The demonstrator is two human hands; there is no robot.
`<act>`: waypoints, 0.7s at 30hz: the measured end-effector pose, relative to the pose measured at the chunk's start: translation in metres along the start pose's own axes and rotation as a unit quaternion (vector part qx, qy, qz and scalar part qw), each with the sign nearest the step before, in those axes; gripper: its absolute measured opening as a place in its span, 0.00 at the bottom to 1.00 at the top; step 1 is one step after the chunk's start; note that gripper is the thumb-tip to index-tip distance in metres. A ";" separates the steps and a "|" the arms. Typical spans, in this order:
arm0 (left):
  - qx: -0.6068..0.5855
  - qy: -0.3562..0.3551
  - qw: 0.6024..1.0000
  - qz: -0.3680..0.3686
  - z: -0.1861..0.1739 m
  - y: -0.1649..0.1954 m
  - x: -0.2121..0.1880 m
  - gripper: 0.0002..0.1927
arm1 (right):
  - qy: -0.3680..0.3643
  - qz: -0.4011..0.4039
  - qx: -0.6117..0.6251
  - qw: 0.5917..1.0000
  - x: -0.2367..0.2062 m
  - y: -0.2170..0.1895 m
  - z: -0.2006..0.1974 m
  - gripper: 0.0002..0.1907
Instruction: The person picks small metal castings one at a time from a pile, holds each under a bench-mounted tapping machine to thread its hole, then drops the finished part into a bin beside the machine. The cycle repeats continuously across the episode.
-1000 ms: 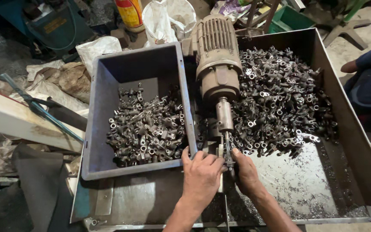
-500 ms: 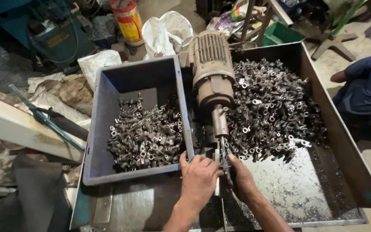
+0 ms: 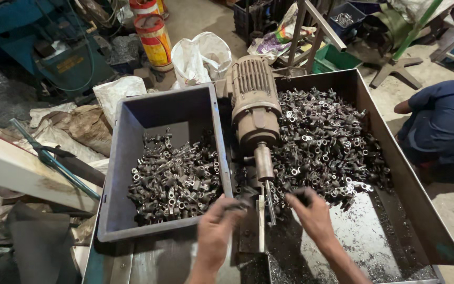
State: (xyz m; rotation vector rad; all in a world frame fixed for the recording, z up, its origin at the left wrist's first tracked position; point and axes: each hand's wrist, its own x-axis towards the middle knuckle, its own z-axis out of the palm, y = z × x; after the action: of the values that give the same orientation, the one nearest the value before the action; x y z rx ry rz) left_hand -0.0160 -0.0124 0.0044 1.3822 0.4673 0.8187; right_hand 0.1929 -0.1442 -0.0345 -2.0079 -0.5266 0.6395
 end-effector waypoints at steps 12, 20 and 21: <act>0.296 0.028 0.947 0.118 0.013 0.006 -0.002 0.11 | 0.180 -0.067 -0.075 0.979 0.054 -0.041 -0.011 0.18; 0.448 -0.089 0.875 0.161 0.028 0.015 -0.006 0.18 | 0.016 -0.177 -0.145 0.973 -0.016 0.015 -0.047 0.13; 0.453 -0.092 0.872 0.164 0.028 0.015 -0.006 0.18 | -0.033 -0.161 -0.176 0.971 -0.025 0.018 -0.047 0.13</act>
State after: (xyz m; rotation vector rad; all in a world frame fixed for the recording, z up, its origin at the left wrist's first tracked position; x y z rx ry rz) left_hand -0.0028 -0.0355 0.0221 2.4450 0.4943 0.7444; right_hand 0.2046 -0.1980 -0.0242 -2.1636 -1.0427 0.4339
